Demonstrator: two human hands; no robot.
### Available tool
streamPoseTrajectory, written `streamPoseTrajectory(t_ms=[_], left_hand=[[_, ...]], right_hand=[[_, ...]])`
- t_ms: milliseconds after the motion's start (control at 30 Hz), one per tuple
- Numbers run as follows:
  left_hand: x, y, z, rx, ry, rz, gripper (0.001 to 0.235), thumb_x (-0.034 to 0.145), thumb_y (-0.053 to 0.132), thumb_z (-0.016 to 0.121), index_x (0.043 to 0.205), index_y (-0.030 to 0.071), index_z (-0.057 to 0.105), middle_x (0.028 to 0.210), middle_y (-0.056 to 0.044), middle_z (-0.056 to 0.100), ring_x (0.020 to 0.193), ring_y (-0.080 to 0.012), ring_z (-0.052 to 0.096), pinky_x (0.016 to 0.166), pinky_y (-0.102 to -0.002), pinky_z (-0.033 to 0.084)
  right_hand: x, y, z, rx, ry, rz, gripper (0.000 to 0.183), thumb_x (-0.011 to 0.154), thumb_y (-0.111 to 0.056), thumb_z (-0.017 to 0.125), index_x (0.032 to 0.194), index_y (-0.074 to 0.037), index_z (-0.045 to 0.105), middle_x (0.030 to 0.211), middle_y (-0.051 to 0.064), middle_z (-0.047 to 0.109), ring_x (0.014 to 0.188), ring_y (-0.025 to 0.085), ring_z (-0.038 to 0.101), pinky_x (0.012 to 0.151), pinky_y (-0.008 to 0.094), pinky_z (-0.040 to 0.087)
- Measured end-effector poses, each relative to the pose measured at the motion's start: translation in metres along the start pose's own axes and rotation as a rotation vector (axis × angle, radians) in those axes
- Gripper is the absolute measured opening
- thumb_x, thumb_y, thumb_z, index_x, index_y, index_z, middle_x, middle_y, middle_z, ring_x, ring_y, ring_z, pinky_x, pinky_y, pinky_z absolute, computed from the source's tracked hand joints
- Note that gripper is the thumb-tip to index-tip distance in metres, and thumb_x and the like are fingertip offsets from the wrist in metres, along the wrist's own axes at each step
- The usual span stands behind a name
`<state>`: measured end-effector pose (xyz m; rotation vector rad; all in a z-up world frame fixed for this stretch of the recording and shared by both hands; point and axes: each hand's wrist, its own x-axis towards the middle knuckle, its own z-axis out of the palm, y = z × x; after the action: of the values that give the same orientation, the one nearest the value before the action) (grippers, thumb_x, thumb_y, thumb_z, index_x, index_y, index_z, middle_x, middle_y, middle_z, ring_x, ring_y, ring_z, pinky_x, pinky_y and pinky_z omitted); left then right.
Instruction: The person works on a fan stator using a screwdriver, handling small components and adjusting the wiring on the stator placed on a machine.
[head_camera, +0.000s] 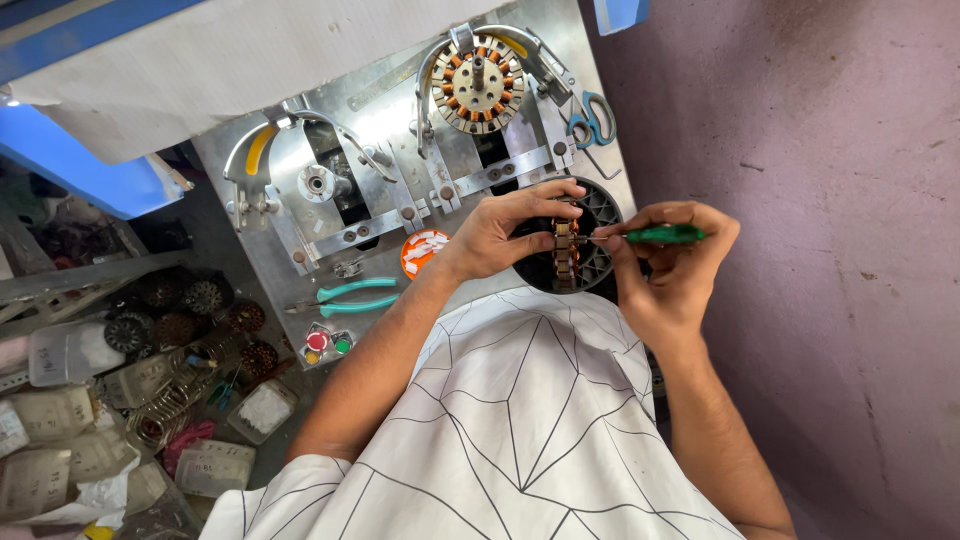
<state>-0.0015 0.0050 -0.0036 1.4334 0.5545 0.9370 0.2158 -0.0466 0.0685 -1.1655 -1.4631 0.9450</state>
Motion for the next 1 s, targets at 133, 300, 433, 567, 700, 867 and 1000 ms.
streamPoseTrajectory(t_ms=[133, 300, 433, 567, 700, 867, 1000], left_hand=[[0.001, 0.0, 0.001, 0.054, 0.021, 0.031, 0.041, 0.095, 0.003, 0.076, 0.134, 0.012, 0.068, 0.15, -0.007, 0.061, 0.146, -0.0229, 0.055, 0.123, -0.037, 0.047], [-0.008, 0.002, 0.008, 0.262, 0.217, 0.066, 0.038, 0.092, 0.011, 0.08, 0.128, 0.01, 0.069, 0.143, -0.008, 0.064, 0.134, -0.0228, 0.062, 0.114, -0.036, 0.051], [-0.05, -0.011, 0.016, 0.456, 0.612, -0.036, 0.025, 0.087, 0.014, 0.084, 0.109, 0.007, 0.074, 0.11, -0.007, 0.072, 0.088, -0.02, 0.07, 0.079, -0.036, 0.059], [-0.111, -0.034, -0.004, 0.763, 0.643, -0.377, 0.017, 0.085, 0.011, 0.081, 0.099, 0.007, 0.074, 0.097, -0.009, 0.07, 0.084, -0.0292, 0.072, 0.074, -0.041, 0.057], [-0.16, -0.06, -0.014, 0.948, 0.587, -0.545, 0.026, 0.077, 0.009, 0.081, 0.102, 0.005, 0.072, 0.105, -0.012, 0.067, 0.09, -0.038, 0.068, 0.074, -0.046, 0.054], [-0.176, -0.084, -0.016, 0.986, 0.569, -0.53, 0.022, 0.079, 0.007, 0.078, 0.099, 0.005, 0.07, 0.106, -0.012, 0.064, 0.091, -0.0359, 0.068, 0.076, -0.046, 0.055], [-0.177, -0.088, -0.018, 0.996, 0.564, -0.501, 0.016, 0.081, 0.007, 0.078, 0.094, 0.005, 0.069, 0.103, -0.01, 0.064, 0.089, -0.0342, 0.069, 0.076, -0.046, 0.055]], right_hand=[[0.015, 0.006, -0.01, -0.021, -0.13, 0.063, 0.051, 0.097, 0.023, 0.061, 0.128, -0.002, 0.028, 0.12, 0.017, 0.052, 0.108, 0.025, 0.072, 0.093, 0.035, 0.062], [0.001, 0.006, 0.009, -0.19, -0.097, -0.257, 0.053, 0.09, 0.025, 0.062, 0.123, -0.002, 0.031, 0.115, 0.018, 0.054, 0.102, 0.027, 0.073, 0.087, 0.033, 0.066], [-0.012, 0.004, -0.001, -0.077, 0.029, -0.285, 0.059, 0.094, 0.025, 0.06, 0.129, -0.008, 0.026, 0.121, 0.02, 0.05, 0.107, 0.031, 0.07, 0.088, 0.039, 0.063], [-0.019, 0.0, -0.027, -0.009, 0.272, -0.139, 0.055, 0.112, 0.019, 0.066, 0.131, -0.014, 0.026, 0.118, 0.014, 0.054, 0.102, 0.025, 0.069, 0.097, 0.041, 0.064], [-0.027, 0.003, -0.025, 0.076, 0.26, 0.033, 0.054, 0.11, 0.018, 0.066, 0.131, -0.012, 0.027, 0.117, 0.012, 0.054, 0.102, 0.025, 0.071, 0.097, 0.039, 0.063], [-0.034, 0.003, -0.015, 0.07, 0.163, 0.122, 0.051, 0.11, 0.015, 0.067, 0.133, -0.009, 0.028, 0.115, 0.015, 0.057, 0.101, 0.027, 0.075, 0.089, 0.032, 0.066], [-0.035, 0.001, -0.012, 0.007, 0.153, 0.14, 0.052, 0.107, 0.015, 0.069, 0.131, -0.008, 0.029, 0.118, 0.017, 0.059, 0.098, 0.026, 0.075, 0.08, 0.029, 0.065]])
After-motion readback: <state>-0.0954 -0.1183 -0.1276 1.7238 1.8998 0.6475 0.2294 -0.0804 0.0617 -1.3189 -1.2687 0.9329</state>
